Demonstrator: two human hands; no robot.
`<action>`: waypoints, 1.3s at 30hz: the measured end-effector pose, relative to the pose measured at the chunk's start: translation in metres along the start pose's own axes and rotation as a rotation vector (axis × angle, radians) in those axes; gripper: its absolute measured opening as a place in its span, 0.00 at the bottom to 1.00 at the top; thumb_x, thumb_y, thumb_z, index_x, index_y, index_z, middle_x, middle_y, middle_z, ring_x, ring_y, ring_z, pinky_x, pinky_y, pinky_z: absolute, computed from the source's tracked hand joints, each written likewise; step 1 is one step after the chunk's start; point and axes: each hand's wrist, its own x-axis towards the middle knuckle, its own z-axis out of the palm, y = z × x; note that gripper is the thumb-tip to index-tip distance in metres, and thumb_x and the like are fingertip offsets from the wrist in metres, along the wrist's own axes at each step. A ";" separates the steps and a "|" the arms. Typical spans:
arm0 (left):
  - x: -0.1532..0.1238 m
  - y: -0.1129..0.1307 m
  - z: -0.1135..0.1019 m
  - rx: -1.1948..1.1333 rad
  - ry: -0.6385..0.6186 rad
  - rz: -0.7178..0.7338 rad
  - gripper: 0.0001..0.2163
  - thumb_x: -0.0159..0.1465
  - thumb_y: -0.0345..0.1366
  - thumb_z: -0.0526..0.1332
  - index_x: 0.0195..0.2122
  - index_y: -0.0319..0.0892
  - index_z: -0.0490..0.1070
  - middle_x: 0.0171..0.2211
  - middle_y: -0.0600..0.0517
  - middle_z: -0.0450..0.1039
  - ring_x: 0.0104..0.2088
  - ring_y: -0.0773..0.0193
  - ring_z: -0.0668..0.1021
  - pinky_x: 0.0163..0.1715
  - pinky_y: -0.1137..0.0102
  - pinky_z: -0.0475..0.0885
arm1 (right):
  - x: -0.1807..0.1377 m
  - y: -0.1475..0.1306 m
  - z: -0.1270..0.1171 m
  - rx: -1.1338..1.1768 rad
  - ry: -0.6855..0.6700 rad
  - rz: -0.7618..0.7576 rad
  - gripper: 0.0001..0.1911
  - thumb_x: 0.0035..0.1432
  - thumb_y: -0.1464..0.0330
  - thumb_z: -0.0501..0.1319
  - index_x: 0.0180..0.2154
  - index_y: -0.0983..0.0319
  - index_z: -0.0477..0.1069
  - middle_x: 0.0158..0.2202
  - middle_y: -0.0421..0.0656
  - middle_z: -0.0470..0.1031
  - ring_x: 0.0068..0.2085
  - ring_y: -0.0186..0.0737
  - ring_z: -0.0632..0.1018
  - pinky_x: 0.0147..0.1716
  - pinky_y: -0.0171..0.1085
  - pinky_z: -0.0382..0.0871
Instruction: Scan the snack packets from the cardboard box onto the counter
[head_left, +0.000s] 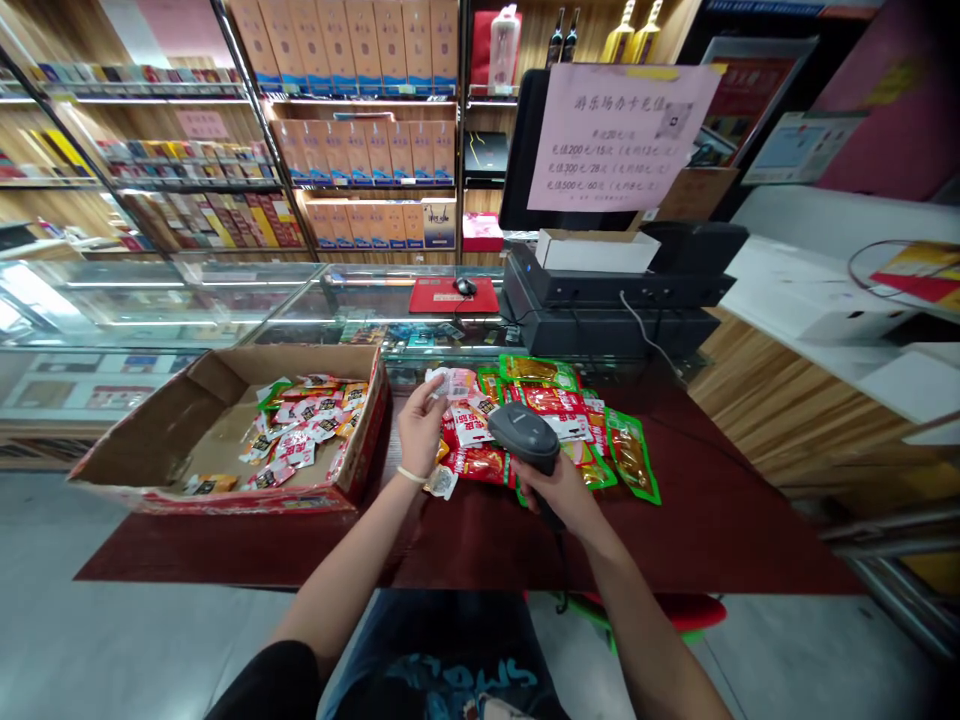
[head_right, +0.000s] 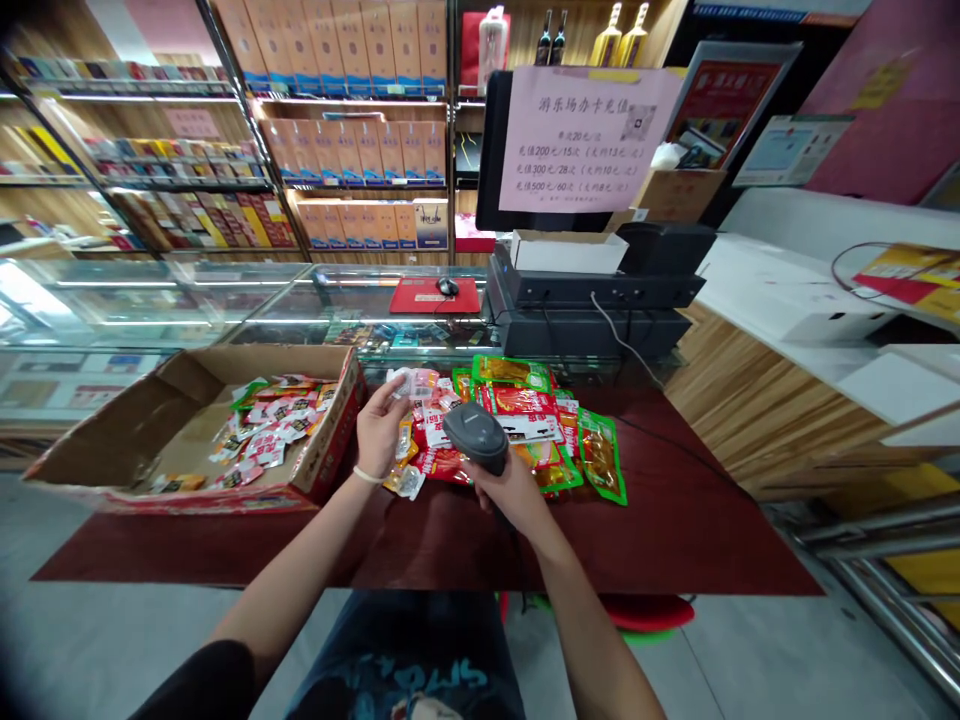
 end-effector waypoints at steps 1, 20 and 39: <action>0.000 -0.002 -0.004 0.055 -0.001 0.035 0.19 0.60 0.36 0.63 0.53 0.43 0.74 0.47 0.47 0.77 0.41 0.62 0.78 0.46 0.67 0.73 | 0.000 0.001 -0.001 0.013 0.020 0.000 0.20 0.48 0.52 0.68 0.28 0.60 0.65 0.15 0.34 0.67 0.14 0.32 0.67 0.13 0.32 0.61; -0.030 -0.019 -0.052 0.587 -0.414 0.190 0.15 0.63 0.24 0.53 0.44 0.43 0.75 0.49 0.48 0.77 0.53 0.61 0.76 0.57 0.62 0.68 | 0.010 -0.006 0.010 0.115 0.021 0.022 0.21 0.47 0.52 0.70 0.25 0.62 0.67 0.15 0.36 0.67 0.13 0.31 0.67 0.12 0.31 0.61; 0.090 0.078 -0.264 0.895 -0.068 0.096 0.10 0.64 0.39 0.59 0.43 0.43 0.75 0.42 0.50 0.79 0.41 0.61 0.80 0.43 0.69 0.74 | 0.098 -0.057 0.150 -0.059 -0.339 -0.002 0.20 0.51 0.53 0.66 0.23 0.61 0.65 0.15 0.36 0.66 0.14 0.32 0.68 0.14 0.32 0.62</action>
